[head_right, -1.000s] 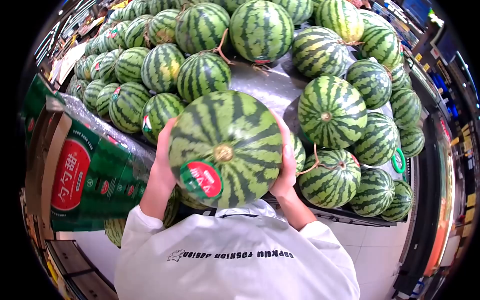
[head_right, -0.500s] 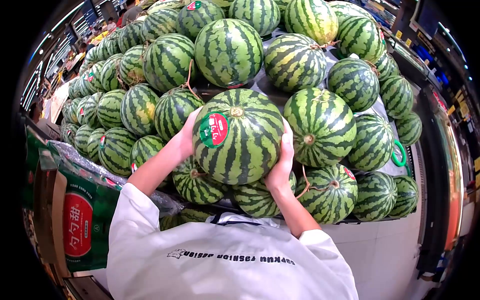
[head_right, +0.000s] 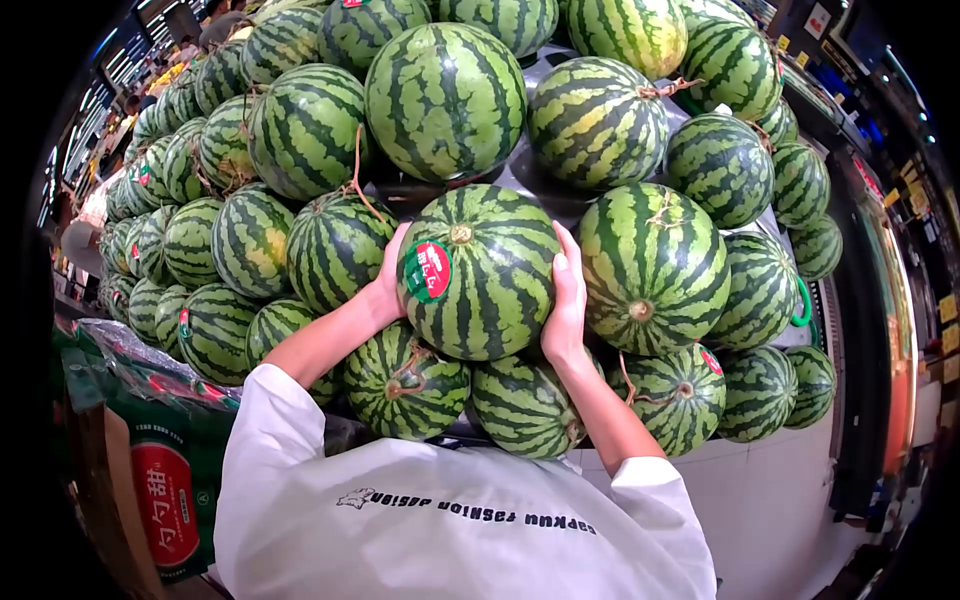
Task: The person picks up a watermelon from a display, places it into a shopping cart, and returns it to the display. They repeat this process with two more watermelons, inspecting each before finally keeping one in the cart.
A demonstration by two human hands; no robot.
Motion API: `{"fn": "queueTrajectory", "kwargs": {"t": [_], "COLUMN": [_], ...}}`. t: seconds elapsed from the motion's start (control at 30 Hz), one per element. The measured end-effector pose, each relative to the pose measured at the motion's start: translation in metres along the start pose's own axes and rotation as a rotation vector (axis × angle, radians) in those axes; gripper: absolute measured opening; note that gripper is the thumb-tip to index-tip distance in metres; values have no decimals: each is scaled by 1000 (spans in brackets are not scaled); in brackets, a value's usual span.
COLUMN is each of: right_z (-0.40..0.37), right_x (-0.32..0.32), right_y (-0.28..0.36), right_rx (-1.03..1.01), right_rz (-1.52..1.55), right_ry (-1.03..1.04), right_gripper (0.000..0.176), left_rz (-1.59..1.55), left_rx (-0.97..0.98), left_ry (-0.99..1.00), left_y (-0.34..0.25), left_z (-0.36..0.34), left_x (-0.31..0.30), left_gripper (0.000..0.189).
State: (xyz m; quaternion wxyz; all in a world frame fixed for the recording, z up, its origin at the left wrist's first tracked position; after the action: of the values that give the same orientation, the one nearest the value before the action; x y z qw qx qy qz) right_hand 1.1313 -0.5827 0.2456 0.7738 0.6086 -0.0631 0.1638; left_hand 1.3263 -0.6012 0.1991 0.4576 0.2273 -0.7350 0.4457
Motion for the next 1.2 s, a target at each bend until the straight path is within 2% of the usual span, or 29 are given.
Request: {"fn": "queueTrajectory", "kwargs": {"t": [0.17,0.37,0.47,0.57,0.7,0.8,0.93,1.07,1.2], "right_z": [11,13,19,26,39,37,39,39,38], "right_x": [-9,-8,-14,-13,-16,-15,-18,-16,-14], "right_y": [-18,-18,-30,-39,-45,-44,-47,-44,-37], "right_rx": [83,60,48,38,-6,-41,-31,-5,37], "right_rz": [-27,-50,-18,3,-133,-67,-112,-164,-242], "right_ry": [24,5,-5,-34,-55,3,-24,-10,13], "right_gripper": [62,57,58,56,52,56,55,55,53], "left_rz": [80,174,229,227,233,240,301,304,220], "left_rx": [31,59,11,59,66,79,24,-50,-36], "left_ry": [-7,-55,-134,-183,-197,-198,-185,-361,-433], "left_y": [0,-1,-1,-4,-3,-3,-4,-3,0], "left_z": [-2,2,3,-6,3,4,15,10,-14], "left_x": [-2,-19,-27,-9,-25,-26,-41,-56,-25], "left_gripper": [64,64,61,56,56,54,56,62,71]}}
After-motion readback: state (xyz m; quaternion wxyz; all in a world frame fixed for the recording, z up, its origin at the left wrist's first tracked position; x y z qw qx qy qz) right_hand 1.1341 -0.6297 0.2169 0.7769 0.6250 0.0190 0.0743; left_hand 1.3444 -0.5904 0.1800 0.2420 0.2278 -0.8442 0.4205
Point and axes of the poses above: each hand's wrist, its own z-axis towards the middle knuckle, its own x-axis out of the palm, y = z × x, the point moved 6 cm from there along z, towards the middle knuckle, and after that the axes turned 1 degree about -x, right-handed, at the moved point
